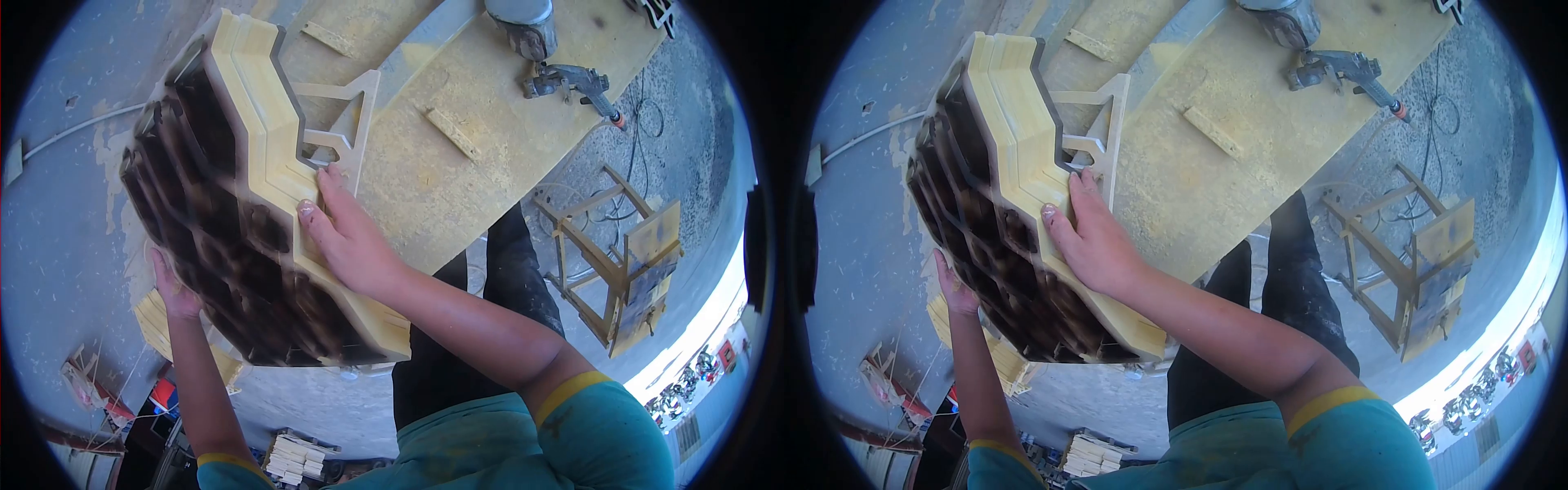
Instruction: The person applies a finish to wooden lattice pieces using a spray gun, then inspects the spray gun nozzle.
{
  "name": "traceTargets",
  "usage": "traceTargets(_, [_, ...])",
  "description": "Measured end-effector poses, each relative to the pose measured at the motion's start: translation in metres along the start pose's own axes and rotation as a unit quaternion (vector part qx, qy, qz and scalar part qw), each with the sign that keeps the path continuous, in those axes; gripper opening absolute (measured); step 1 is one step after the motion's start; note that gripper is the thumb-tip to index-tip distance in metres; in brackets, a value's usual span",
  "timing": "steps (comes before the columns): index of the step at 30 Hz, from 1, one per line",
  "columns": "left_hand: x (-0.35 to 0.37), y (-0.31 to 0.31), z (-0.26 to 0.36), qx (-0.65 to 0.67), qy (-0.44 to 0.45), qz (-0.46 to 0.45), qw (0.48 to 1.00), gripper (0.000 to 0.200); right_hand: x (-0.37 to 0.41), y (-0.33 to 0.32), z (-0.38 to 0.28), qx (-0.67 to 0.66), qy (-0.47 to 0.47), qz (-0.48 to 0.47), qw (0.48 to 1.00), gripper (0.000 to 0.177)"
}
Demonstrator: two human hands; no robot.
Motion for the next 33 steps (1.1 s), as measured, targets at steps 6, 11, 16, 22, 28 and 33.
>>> traceTargets(6, [0.001,0.009,0.0,-0.001,0.033,0.026,0.999,0.062,-0.003,-0.001,0.0,0.031,0.002,-0.015,0.999,0.068])
traceTargets(11, [0.0,0.016,-0.002,0.016,0.039,0.002,0.999,0.059,-0.002,0.003,0.0,0.022,0.007,-0.043,0.999,0.069])
traceTargets(16, [-0.001,0.008,0.006,-0.002,0.051,0.003,0.999,0.048,-0.003,0.01,0.001,0.005,-0.004,-0.076,0.997,0.071])
traceTargets(22, [0.0,0.016,0.005,-0.008,0.083,0.017,0.996,0.051,-0.003,0.013,0.004,-0.025,-0.005,-0.08,0.996,0.072])
traceTargets(28, [-0.002,0.0,0.009,0.007,0.088,0.027,0.996,0.049,-0.004,0.016,0.003,0.006,-0.003,-0.068,0.998,0.073])
traceTargets(33, [0.004,0.013,-0.001,0.024,0.045,0.004,0.999,0.045,-0.005,0.017,0.003,0.002,0.011,-0.068,0.998,0.071])
Point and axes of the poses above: each hand's wrist, its own x-axis away from the middle knuckle, its own y-axis out of the palm, z = x × y, the point moved 9 cm from there along -x, towards the middle knuckle, and after that the axes turned 14 degrees about x, right-handed, at the moved point
